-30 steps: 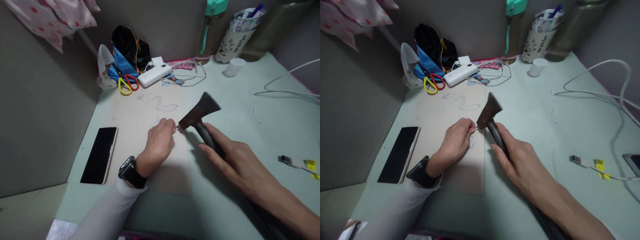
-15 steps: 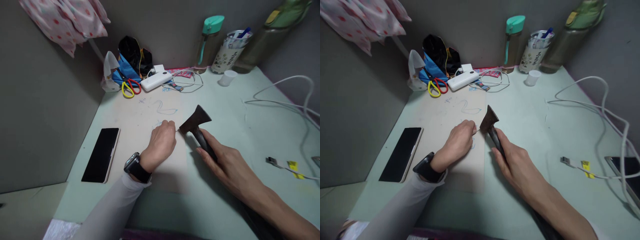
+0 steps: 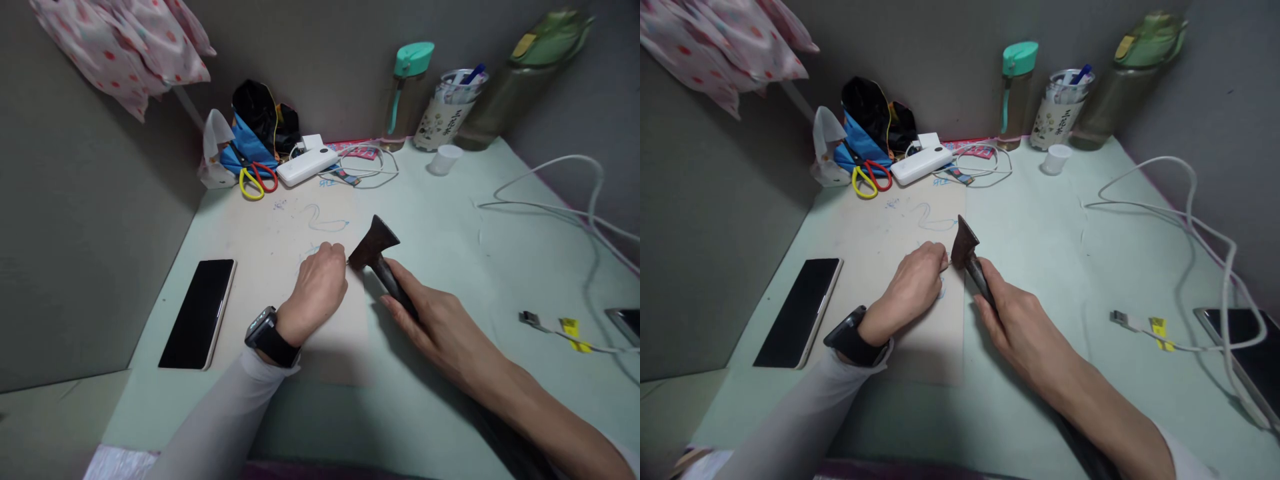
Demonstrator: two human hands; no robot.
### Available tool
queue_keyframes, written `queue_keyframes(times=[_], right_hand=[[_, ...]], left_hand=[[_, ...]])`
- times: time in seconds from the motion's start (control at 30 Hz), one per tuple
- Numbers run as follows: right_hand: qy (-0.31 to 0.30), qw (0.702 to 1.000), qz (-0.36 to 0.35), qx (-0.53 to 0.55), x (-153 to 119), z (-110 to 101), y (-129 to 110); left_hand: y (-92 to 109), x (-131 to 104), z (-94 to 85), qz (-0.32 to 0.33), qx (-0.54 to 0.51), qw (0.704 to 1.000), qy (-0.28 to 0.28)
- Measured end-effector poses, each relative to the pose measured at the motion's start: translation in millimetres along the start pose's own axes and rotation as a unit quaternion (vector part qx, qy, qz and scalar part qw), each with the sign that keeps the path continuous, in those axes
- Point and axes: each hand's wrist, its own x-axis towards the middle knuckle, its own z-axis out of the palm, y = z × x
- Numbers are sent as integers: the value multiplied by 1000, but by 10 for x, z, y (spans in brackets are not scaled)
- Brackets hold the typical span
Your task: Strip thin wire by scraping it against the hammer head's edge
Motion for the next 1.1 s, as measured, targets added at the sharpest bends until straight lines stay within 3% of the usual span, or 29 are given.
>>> queue_keyframes(times=[0.17, 0.4, 0.8, 1.1], right_hand=[[26, 1000, -14, -3, 13, 6, 27], [6, 1000, -12, 9, 42, 78, 72], [-4, 992, 116, 55, -6, -38, 175], [-27, 981, 159, 106, -14, -54, 195]], left_hand=[[0, 9, 3, -3, -3, 1000, -4], [13, 13, -16, -2, -7, 1000, -9], [-104, -50, 98, 16, -72, 996, 55], [-111, -47, 83, 18, -67, 997, 37]])
